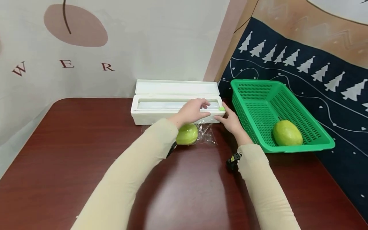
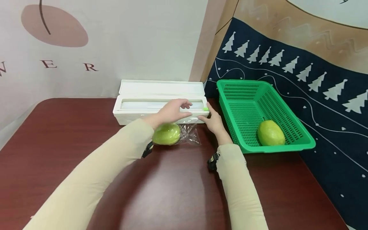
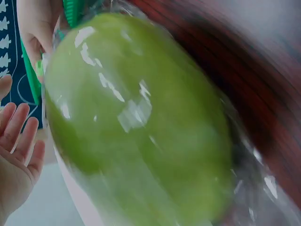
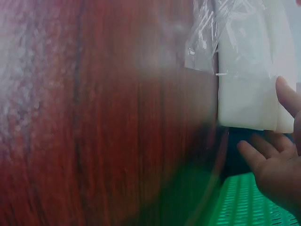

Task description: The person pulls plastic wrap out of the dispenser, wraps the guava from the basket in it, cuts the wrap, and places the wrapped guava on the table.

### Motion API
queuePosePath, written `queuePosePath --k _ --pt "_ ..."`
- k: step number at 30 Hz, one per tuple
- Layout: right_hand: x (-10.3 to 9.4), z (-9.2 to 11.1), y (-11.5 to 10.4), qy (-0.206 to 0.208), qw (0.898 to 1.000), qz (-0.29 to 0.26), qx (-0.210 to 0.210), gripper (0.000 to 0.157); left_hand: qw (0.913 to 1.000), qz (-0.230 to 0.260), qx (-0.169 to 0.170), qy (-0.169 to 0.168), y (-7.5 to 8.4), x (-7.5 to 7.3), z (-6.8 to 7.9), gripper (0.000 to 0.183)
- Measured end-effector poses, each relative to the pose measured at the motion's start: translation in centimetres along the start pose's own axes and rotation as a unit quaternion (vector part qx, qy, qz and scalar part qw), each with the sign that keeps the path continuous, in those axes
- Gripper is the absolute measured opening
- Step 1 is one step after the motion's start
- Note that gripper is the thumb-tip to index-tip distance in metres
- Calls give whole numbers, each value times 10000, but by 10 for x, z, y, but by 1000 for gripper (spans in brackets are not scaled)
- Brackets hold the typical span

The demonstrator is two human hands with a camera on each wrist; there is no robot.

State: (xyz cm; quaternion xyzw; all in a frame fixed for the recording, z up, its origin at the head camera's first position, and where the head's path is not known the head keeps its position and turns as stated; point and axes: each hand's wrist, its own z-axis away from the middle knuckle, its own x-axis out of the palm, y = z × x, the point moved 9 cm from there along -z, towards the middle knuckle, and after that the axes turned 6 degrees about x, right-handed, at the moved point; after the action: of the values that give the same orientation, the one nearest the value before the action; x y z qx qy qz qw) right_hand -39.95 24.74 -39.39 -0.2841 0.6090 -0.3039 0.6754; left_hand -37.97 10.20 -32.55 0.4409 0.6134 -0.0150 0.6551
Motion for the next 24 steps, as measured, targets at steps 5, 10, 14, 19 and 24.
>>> queuePosePath --k 5,10,14,19,24 --pt "-1 -2 -1 -13 9990 -431 -142 72 9999 114 62 -33 9 18 -23 40" --pt "-4 -1 2 181 9979 -595 -183 67 9998 -198 -67 -58 11 33 -37 40" --pt "0 0 2 266 9974 -629 -246 65 9990 -349 -257 100 3 38 -40 38" --pt "-1 0 1 283 9977 -558 -255 66 9988 -329 -323 149 0 38 -44 34" --pt "-7 -2 5 304 9981 -503 -197 67 9988 -380 -291 120 4 37 -48 33"
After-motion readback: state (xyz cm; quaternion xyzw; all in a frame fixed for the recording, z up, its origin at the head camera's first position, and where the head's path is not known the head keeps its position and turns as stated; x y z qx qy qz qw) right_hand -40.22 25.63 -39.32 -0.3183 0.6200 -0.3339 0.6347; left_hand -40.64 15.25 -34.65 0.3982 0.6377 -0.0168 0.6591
